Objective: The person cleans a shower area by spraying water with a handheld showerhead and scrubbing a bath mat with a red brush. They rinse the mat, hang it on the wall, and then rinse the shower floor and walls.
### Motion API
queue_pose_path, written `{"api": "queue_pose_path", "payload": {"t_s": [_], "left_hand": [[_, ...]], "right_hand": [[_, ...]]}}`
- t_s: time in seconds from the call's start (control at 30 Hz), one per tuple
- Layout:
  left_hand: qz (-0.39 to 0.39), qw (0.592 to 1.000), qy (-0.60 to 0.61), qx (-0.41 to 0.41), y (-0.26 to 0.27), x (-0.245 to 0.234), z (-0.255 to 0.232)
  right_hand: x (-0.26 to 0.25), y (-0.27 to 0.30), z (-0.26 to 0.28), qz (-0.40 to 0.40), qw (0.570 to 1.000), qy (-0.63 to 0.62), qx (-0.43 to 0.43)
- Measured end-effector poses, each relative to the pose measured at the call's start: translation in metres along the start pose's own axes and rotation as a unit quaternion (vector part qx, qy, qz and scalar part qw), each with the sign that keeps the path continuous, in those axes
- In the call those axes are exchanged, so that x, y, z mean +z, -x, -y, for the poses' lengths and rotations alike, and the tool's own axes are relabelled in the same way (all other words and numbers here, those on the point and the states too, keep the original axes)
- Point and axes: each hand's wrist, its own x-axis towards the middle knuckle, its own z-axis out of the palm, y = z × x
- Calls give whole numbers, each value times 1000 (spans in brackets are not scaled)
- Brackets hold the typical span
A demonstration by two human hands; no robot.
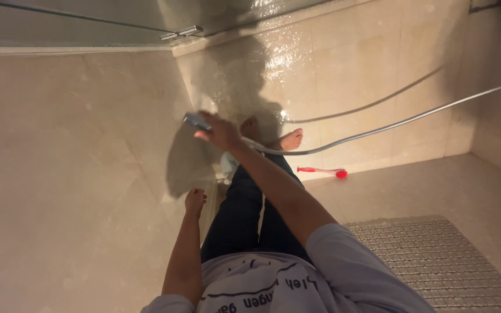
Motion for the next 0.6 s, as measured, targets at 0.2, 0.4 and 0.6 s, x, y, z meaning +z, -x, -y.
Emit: {"api": "queue_pose_path", "payload": {"t_s": [0.2, 0.4, 0.6], "left_hand": [[14, 1000, 12, 15, -7, 8, -1], [29, 998, 23, 45, -11, 15, -14], [47, 997, -14, 63, -17, 18, -21]], "right_hand": [[-32, 8, 1, 66, 997, 32, 8], [-76, -3, -29, 29, 985, 110, 129], [-121, 16, -60, -77, 986, 47, 142]]}}
